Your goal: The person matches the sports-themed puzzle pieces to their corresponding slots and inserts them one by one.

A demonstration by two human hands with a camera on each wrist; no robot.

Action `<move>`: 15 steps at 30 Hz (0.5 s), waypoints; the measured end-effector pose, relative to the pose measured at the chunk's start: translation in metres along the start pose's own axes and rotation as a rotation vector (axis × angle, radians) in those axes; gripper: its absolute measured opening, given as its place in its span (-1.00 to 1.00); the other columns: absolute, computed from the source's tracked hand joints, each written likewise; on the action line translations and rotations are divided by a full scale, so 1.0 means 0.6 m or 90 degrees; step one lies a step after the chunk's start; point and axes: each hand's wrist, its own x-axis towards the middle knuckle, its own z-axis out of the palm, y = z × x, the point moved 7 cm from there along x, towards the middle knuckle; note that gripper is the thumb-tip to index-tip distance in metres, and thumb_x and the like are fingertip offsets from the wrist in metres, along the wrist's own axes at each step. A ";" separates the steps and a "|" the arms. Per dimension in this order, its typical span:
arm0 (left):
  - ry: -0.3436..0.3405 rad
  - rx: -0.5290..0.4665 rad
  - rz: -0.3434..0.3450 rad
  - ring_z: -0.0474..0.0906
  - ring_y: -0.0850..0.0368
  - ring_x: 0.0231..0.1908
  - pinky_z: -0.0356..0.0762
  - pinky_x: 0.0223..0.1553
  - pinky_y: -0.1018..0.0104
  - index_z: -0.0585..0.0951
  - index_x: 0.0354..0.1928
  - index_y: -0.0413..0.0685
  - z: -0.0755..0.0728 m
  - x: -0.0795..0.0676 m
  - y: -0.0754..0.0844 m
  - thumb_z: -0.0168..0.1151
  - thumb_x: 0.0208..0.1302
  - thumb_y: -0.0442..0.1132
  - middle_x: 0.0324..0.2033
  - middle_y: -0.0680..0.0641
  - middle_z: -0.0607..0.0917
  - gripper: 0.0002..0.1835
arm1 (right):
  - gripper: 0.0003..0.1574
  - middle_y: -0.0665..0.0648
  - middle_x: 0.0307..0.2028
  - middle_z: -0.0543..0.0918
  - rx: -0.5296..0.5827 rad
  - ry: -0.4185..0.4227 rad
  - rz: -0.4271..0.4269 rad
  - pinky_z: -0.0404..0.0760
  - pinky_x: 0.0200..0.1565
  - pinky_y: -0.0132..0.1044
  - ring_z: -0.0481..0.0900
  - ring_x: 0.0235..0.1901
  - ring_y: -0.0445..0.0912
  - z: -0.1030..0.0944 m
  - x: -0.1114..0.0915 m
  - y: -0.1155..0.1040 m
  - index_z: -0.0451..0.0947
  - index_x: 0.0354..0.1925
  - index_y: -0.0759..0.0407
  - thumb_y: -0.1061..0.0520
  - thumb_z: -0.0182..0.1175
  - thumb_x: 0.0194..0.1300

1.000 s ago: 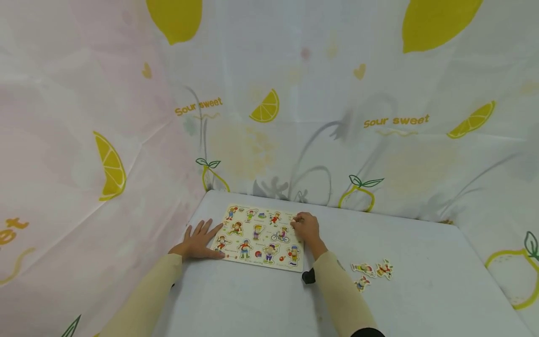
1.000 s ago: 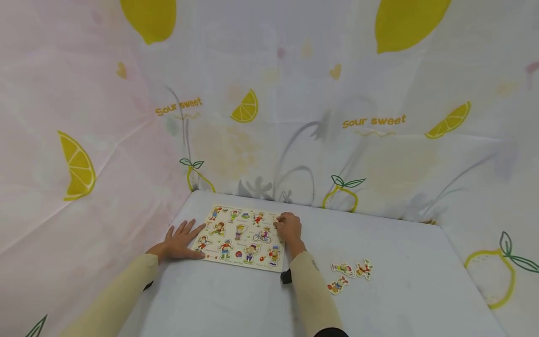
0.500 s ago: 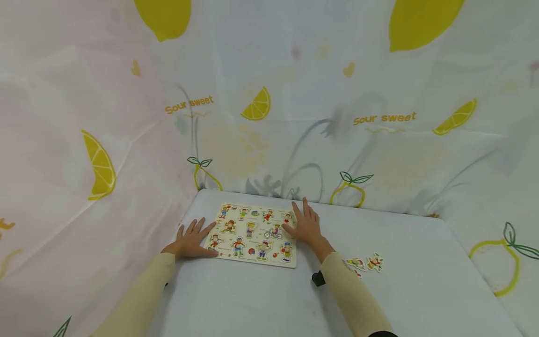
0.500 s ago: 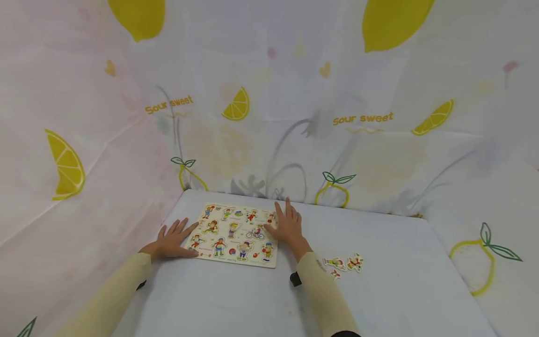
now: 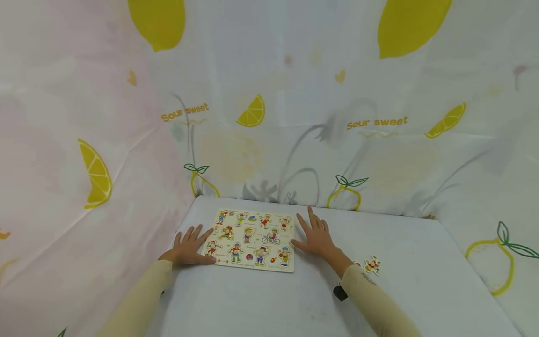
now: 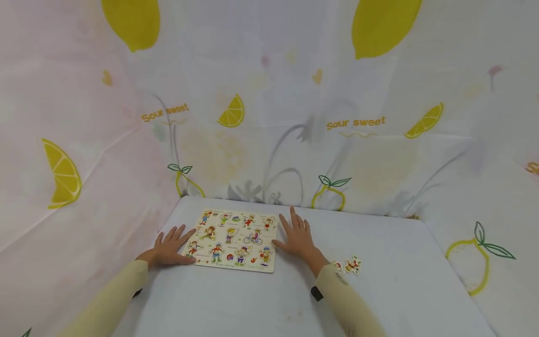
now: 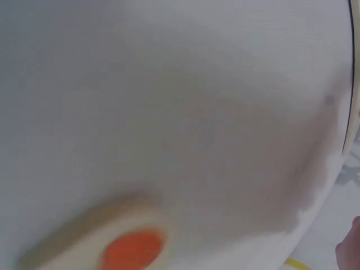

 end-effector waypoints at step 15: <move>0.009 0.010 0.007 -0.30 -0.50 0.48 -0.51 0.31 -0.52 0.04 0.57 0.15 -0.003 -0.004 -0.003 0.21 -0.08 0.59 0.53 -0.39 -0.13 0.24 | 0.04 0.48 0.50 -0.03 0.029 0.027 -0.030 0.21 0.26 0.40 0.27 0.35 0.38 -0.046 -0.149 0.077 0.15 0.51 0.07 -0.35 0.22 0.26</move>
